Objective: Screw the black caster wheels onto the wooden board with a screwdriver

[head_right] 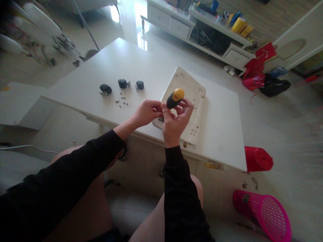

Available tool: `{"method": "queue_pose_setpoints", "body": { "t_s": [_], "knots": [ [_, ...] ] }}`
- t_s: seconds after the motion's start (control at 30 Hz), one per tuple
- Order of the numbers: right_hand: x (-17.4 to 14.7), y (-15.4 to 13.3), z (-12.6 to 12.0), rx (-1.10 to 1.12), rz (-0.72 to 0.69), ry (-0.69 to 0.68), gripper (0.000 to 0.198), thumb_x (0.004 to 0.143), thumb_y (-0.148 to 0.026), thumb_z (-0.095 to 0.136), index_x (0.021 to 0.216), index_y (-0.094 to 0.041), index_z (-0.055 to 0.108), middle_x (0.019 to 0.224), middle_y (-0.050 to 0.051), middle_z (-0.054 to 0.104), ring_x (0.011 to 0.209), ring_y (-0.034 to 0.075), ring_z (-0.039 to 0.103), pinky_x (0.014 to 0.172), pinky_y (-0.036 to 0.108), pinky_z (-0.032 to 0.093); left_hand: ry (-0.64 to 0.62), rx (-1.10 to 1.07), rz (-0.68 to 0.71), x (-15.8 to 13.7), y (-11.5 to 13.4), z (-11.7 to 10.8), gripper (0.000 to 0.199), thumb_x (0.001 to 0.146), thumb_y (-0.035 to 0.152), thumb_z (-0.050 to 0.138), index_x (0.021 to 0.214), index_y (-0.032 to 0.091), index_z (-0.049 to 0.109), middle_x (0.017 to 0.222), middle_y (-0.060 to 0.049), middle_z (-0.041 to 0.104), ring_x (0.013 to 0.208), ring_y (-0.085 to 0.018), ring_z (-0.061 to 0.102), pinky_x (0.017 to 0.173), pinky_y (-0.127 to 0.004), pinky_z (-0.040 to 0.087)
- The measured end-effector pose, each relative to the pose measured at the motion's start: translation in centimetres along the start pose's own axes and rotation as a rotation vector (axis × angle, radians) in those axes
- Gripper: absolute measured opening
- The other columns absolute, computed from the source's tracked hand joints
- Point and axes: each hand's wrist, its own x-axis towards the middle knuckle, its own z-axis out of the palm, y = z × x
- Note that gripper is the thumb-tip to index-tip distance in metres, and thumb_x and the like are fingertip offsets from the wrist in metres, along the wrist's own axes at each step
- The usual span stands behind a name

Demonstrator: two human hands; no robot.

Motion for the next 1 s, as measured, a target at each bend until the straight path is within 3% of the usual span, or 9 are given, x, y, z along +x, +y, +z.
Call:
{"method": "queue_pose_setpoints", "body": {
  "t_s": [0.1,0.27,0.4,0.53,0.63,0.83,1.0],
  "knots": [
    [0.02,0.03,0.00,0.030,-0.017,0.014,0.054,0.082,-0.034,0.082,0.122,-0.033,0.047,0.103,-0.004,0.058,0.092,0.014,0.073,0.084,0.034,0.066,-0.046,-0.032,0.036,0.05,-0.18,-0.08,0.012,0.079,0.019,0.084,0.077,0.013,0.073,0.072,-0.001,0.073,0.068,-0.010,0.064,0.067,-0.023,0.053],
    [0.06,0.52,-0.06,0.084,-0.064,0.000,0.048,0.087,-0.029,0.075,0.125,-0.032,0.046,0.100,-0.004,0.063,0.092,0.016,0.077,0.085,0.037,0.066,-0.186,-0.137,0.019,-0.01,-0.08,-0.54,0.011,0.087,0.022,0.075,0.088,0.012,0.078,0.087,-0.006,0.080,0.079,-0.014,0.072,0.077,-0.028,0.058],
    [-0.04,0.50,0.07,0.072,-0.063,-0.022,0.045,0.091,-0.033,0.072,0.128,-0.031,0.045,0.102,-0.002,0.067,0.094,0.016,0.076,0.085,0.038,0.067,-0.083,-0.094,-0.015,-0.07,0.01,-0.40,0.006,0.082,0.018,0.077,0.083,0.013,0.079,0.083,-0.006,0.080,0.076,-0.014,0.071,0.074,-0.028,0.056],
    [-0.15,0.06,0.28,0.046,-0.060,0.006,0.054,0.083,-0.035,0.082,0.124,-0.031,0.046,0.106,-0.002,0.064,0.094,0.014,0.075,0.085,0.036,0.067,-0.002,-0.022,-0.010,-0.07,-0.13,0.09,0.015,0.075,0.020,0.085,0.073,0.013,0.072,0.068,0.000,0.070,0.064,-0.010,0.060,0.062,-0.023,0.049],
    [-0.18,-0.06,0.33,0.053,-0.067,0.018,0.053,0.082,-0.034,0.082,0.123,-0.031,0.047,0.102,-0.004,0.061,0.090,0.013,0.075,0.084,0.034,0.067,-0.018,-0.055,0.011,-0.03,-0.23,0.17,0.017,0.073,0.019,0.086,0.073,0.013,0.070,0.066,0.002,0.066,0.063,-0.009,0.057,0.063,-0.023,0.049],
    [-0.20,0.40,0.15,0.057,-0.076,-0.029,0.045,0.091,-0.032,0.071,0.127,-0.031,0.044,0.101,-0.002,0.065,0.098,0.018,0.078,0.092,0.043,0.066,-0.194,-0.148,0.012,-0.02,0.19,-0.56,0.008,0.086,0.020,0.074,0.085,0.012,0.078,0.085,-0.006,0.079,0.080,-0.014,0.071,0.079,-0.029,0.058],
    [-0.33,0.23,0.34,0.074,-0.051,-0.046,0.047,0.089,-0.031,0.074,0.126,-0.031,0.045,0.107,0.000,0.068,0.101,0.017,0.076,0.094,0.044,0.066,-0.047,-0.005,0.003,-0.14,0.45,-0.38,0.009,0.080,0.019,0.079,0.076,0.013,0.077,0.074,-0.003,0.075,0.071,-0.013,0.066,0.070,-0.027,0.053]
  ]
}}
